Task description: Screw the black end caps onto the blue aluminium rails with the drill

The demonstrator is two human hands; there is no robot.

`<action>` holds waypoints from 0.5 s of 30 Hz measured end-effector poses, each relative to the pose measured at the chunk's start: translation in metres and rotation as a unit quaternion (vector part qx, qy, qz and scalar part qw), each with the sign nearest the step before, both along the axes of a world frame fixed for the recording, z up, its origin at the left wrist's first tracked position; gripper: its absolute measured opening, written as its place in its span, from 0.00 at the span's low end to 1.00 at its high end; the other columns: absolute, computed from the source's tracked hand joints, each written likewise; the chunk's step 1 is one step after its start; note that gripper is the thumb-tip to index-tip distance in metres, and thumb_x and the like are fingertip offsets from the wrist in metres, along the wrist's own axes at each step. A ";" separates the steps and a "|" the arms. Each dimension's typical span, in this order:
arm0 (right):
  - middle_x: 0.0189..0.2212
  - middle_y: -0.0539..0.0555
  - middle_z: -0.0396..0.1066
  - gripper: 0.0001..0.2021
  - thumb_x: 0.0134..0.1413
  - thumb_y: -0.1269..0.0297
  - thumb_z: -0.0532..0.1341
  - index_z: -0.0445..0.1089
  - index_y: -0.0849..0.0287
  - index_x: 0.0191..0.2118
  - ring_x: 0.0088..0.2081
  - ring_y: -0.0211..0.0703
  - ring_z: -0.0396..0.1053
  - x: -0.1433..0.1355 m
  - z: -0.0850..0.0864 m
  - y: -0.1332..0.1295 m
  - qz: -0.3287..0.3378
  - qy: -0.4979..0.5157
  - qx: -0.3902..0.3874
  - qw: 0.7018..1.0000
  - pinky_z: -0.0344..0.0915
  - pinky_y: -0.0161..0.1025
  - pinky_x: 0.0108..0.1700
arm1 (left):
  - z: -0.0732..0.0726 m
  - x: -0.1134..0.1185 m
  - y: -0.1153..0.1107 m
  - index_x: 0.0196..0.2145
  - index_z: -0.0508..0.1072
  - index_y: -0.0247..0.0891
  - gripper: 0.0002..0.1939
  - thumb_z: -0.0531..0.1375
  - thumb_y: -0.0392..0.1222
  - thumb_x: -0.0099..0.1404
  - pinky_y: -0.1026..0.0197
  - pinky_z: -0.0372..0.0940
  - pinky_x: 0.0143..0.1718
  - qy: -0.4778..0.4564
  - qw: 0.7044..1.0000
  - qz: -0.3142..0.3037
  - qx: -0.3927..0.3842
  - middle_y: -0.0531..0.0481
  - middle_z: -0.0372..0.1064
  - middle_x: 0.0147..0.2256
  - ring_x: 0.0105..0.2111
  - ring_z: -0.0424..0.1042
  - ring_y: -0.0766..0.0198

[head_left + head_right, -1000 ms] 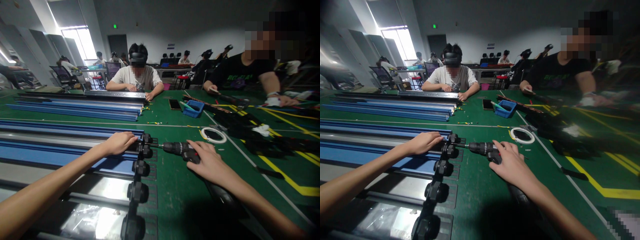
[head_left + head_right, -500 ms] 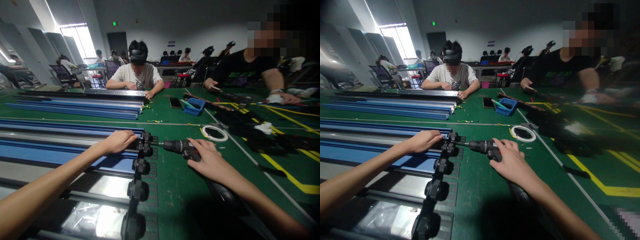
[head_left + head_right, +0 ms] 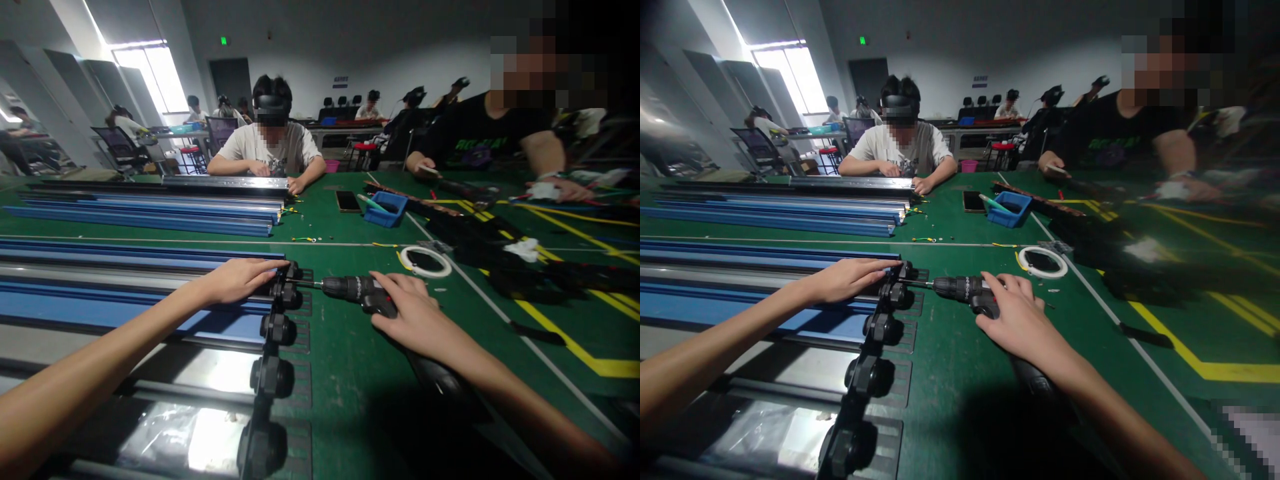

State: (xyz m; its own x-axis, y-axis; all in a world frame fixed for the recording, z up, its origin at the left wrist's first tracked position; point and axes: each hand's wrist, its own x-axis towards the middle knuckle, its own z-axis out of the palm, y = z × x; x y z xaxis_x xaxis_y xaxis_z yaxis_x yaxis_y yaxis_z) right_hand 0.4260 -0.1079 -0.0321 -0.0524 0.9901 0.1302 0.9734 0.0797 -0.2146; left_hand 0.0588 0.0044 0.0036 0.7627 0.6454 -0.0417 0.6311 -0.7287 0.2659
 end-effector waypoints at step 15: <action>0.60 0.65 0.64 0.36 0.53 0.58 0.59 0.60 0.58 0.68 0.62 0.68 0.58 -0.004 0.007 -0.002 -0.002 -0.004 -0.018 1.000 0.64 0.60 0.56 | 0.009 0.009 0.002 0.72 0.54 0.48 0.33 0.38 0.62 0.76 0.52 0.63 0.58 0.010 0.998 0.047 -0.043 0.46 0.68 0.63 0.58 0.71 0.49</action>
State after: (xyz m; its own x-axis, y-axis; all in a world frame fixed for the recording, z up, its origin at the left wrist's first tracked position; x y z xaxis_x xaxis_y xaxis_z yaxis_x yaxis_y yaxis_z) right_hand 0.4224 -0.1097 -0.0256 -0.0487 0.9943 0.0946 0.9756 0.0676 -0.2087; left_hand 0.0676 0.0066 0.0125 0.6977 0.7073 -0.1138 0.7011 -0.6413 0.3117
